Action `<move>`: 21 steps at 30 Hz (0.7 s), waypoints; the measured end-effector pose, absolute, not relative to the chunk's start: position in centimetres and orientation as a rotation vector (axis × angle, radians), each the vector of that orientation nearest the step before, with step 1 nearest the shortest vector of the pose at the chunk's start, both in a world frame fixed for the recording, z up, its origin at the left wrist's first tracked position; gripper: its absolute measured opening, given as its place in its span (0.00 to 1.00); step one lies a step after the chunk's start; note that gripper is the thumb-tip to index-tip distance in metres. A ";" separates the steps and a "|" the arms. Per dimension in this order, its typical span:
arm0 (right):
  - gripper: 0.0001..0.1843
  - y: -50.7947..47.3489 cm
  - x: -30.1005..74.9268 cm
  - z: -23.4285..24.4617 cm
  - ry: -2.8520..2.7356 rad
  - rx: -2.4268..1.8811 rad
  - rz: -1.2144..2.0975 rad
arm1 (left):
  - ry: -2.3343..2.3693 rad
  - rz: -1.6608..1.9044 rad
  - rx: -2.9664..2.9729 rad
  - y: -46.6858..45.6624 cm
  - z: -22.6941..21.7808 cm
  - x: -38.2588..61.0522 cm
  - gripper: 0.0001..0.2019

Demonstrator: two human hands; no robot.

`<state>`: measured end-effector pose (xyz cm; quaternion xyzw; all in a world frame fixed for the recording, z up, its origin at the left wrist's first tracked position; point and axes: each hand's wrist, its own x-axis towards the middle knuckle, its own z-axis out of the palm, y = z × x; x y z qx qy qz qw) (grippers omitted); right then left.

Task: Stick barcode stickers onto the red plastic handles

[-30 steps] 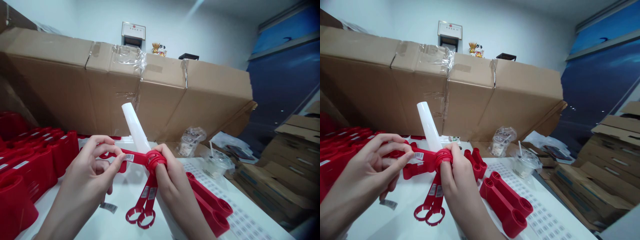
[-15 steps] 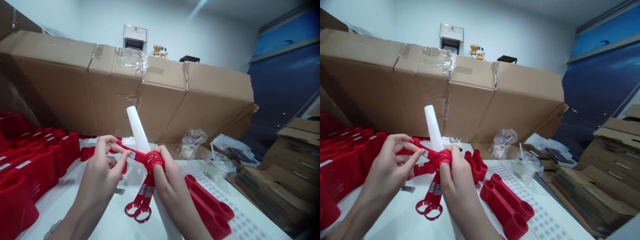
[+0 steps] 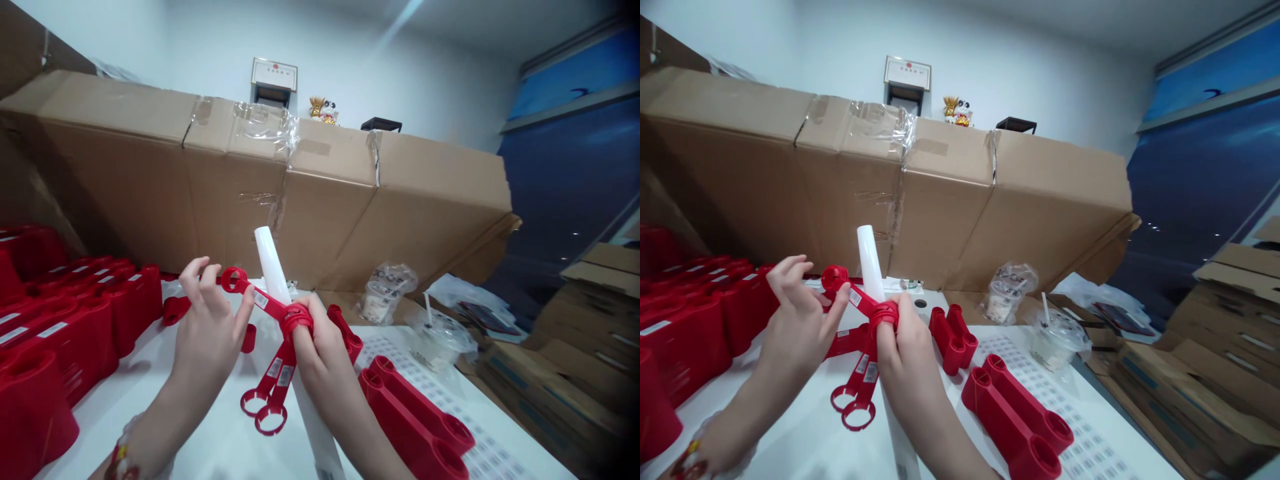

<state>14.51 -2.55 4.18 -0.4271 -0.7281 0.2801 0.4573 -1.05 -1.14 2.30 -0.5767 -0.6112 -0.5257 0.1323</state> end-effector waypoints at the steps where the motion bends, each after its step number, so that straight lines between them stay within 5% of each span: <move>1: 0.10 -2.7 14.6 4.2 -1.785 -1.049 0.706 | -1.805 -1.553 -1.683 -1.2 2.5 -1.4 0.23; 7: 0.10 -3.2 14.7 4.1 -1.766 -0.951 0.739 | -1.926 -1.844 -2.013 -2.0 2.7 -1.4 0.37; 13: 0.13 -2.9 15.0 4.3 -1.719 -0.920 0.851 | -1.759 -2.100 -1.878 -1.5 2.9 -2.4 0.25; 21: 0.11 -1.9 16.3 5.4 -1.698 -0.959 0.806 | -1.939 -2.440 -2.376 -1.1 5.2 -7.6 0.23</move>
